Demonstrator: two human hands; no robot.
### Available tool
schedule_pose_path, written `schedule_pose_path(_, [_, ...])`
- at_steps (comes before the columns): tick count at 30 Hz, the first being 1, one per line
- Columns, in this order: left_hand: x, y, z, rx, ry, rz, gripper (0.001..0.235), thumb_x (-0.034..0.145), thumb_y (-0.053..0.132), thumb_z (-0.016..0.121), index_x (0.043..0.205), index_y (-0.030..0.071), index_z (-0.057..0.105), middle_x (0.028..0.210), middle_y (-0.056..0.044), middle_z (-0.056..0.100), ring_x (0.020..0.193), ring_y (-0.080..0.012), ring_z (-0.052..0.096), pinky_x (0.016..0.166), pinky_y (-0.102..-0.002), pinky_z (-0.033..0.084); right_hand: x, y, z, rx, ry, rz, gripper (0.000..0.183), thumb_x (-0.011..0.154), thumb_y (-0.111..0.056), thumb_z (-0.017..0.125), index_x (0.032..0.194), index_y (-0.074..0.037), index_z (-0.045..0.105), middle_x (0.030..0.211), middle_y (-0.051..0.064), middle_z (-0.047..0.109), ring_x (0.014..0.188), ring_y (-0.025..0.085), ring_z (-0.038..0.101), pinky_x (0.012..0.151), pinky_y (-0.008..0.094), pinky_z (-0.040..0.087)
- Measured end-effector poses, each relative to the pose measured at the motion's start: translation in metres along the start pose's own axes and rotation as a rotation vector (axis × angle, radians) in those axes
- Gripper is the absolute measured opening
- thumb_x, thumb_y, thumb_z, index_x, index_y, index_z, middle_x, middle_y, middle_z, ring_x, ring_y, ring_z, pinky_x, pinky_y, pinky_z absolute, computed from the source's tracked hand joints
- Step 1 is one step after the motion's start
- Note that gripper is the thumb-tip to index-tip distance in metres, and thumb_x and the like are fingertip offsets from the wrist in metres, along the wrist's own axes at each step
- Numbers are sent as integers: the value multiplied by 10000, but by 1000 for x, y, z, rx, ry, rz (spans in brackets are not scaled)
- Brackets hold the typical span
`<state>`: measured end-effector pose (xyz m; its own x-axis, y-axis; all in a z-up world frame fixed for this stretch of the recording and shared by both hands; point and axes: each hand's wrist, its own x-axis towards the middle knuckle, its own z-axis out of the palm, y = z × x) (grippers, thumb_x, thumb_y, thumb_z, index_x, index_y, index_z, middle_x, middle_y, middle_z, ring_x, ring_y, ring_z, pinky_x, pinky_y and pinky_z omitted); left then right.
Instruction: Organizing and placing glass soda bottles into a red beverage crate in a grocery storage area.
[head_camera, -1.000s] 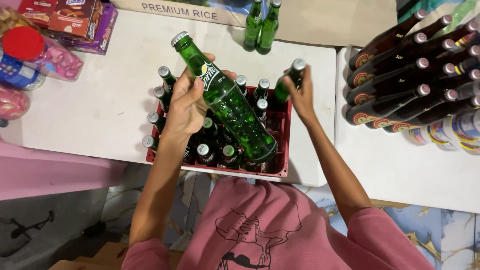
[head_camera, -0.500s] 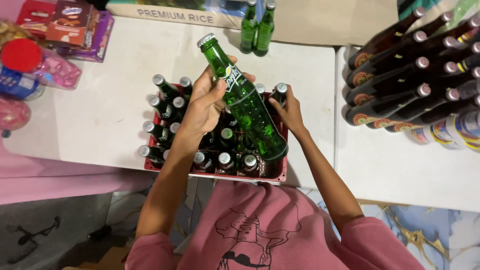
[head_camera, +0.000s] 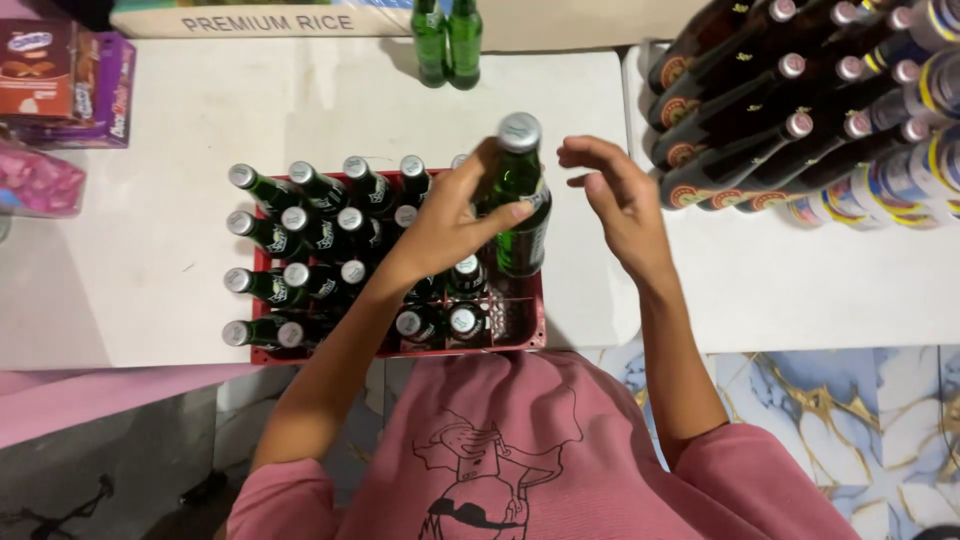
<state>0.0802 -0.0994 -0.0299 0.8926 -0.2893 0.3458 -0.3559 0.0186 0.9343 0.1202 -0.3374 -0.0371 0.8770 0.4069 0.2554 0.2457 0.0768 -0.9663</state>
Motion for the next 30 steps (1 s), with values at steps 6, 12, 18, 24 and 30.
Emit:
schedule_pose_path(6, [8,-6,18,224,-100,-71,597,1031,275,705,1500,43,418,1259,-172,703,1205,-273,722,988,-394,553,6,-41,17,-321,-127,-229,445,972,-119,750,1362,12,583,1347,110,579,1280,218,566,1127,341,444])
schedule_pose_path(12, [10,-19,13,327,-119,-81,591,1016,258,702,1489,37,424,1268,-218,697,1189,-408,678,955,-454,538,10,-6,22,-182,-75,-97,343,974,-59,745,1287,14,628,1314,86,622,1193,178,626,1055,319,517])
schedule_pose_path(18, [8,-33,6,336,-114,-152,618,958,218,720,1454,29,405,1205,-228,697,1154,-408,687,915,-451,546,17,9,28,-236,-83,-86,353,961,-69,754,1278,21,630,1304,105,622,1147,179,650,984,308,552])
schedule_pose_path(24, [4,-59,5,275,-123,-121,605,974,173,707,1466,17,392,1280,-250,672,1219,-433,652,949,-462,532,16,26,30,-266,-73,-89,380,954,-71,761,1289,24,610,1326,118,612,1148,187,654,987,315,553])
schedule_pose_path(30, [12,-60,7,319,-147,-410,719,851,139,755,1460,34,387,1132,-237,710,1056,-423,712,875,-452,541,6,56,27,-312,-56,-126,417,906,-81,813,1271,25,640,1363,126,626,1288,272,622,1106,384,496])
